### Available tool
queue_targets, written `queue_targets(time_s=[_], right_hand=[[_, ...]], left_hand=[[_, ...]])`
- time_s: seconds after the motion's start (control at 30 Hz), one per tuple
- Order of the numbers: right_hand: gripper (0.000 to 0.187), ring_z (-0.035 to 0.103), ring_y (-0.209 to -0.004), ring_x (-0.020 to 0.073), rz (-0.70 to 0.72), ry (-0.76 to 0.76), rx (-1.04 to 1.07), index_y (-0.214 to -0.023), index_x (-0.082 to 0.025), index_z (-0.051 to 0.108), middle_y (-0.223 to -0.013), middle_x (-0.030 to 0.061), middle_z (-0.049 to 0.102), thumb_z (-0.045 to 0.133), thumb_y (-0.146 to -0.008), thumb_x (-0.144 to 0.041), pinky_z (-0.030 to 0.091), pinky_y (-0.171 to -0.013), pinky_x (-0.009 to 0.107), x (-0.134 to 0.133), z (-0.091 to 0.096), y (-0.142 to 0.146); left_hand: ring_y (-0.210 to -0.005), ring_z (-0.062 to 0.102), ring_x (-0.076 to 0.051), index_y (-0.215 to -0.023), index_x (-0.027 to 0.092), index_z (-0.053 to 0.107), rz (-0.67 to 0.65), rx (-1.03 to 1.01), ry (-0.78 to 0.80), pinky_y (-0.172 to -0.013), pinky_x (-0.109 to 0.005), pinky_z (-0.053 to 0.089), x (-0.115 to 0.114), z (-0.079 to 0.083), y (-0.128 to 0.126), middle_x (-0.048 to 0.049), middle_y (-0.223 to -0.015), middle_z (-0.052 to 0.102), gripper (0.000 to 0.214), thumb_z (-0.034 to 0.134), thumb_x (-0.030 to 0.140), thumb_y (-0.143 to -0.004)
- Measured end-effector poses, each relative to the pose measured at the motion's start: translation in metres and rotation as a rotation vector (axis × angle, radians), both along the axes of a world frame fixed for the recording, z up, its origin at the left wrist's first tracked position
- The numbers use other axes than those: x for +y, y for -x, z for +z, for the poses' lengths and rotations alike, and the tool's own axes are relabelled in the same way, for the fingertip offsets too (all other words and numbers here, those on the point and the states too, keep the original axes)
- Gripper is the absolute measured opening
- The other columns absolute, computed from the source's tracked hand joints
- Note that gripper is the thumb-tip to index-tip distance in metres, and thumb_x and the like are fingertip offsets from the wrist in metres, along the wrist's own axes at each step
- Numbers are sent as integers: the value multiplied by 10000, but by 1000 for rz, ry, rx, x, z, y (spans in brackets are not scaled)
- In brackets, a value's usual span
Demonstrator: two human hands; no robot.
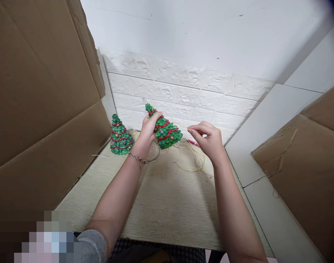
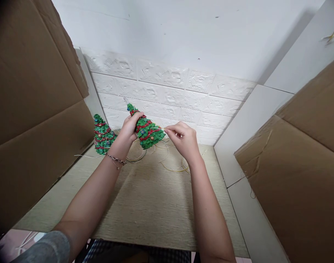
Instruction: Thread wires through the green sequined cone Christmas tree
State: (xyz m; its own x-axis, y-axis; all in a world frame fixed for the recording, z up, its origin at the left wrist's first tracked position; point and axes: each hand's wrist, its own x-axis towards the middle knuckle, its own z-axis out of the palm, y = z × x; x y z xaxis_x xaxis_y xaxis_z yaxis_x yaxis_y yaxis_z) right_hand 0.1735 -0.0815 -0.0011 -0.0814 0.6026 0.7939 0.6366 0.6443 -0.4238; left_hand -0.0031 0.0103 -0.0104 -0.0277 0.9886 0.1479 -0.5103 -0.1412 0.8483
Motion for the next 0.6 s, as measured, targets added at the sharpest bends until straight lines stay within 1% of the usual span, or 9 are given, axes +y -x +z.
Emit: queue_targets(time_s=[0.17,0.37,0.6], right_hand=[[114,519,-590,107,46,36,5,-774,-228,742,-642,2,615,630,-786,-221,403,-532,249,0,0,0],[105,485,-546,96,66,47,-14,-775,-236,752,-637,1,600,649,-777,-215,388,-515,252,-1,0,2],[120,484,-565,97,46,75,-65,-796,-233,755,-661,12,598,634,-798,-237,383,-530,250,-3,0,5]], left_hand=[[-501,511,-106,-676,167,535,-9,6,19,-478,-251,445,3,-4,2,20,-582,526,250,720,313,-594],[-489,513,-112,-662,169,533,-8,10,26,-469,-251,442,5,-7,2,10,-570,535,241,709,318,-591],[-490,511,-114,-667,170,528,-1,-2,45,-475,-257,444,7,-9,2,9,-570,536,249,715,316,-593]])
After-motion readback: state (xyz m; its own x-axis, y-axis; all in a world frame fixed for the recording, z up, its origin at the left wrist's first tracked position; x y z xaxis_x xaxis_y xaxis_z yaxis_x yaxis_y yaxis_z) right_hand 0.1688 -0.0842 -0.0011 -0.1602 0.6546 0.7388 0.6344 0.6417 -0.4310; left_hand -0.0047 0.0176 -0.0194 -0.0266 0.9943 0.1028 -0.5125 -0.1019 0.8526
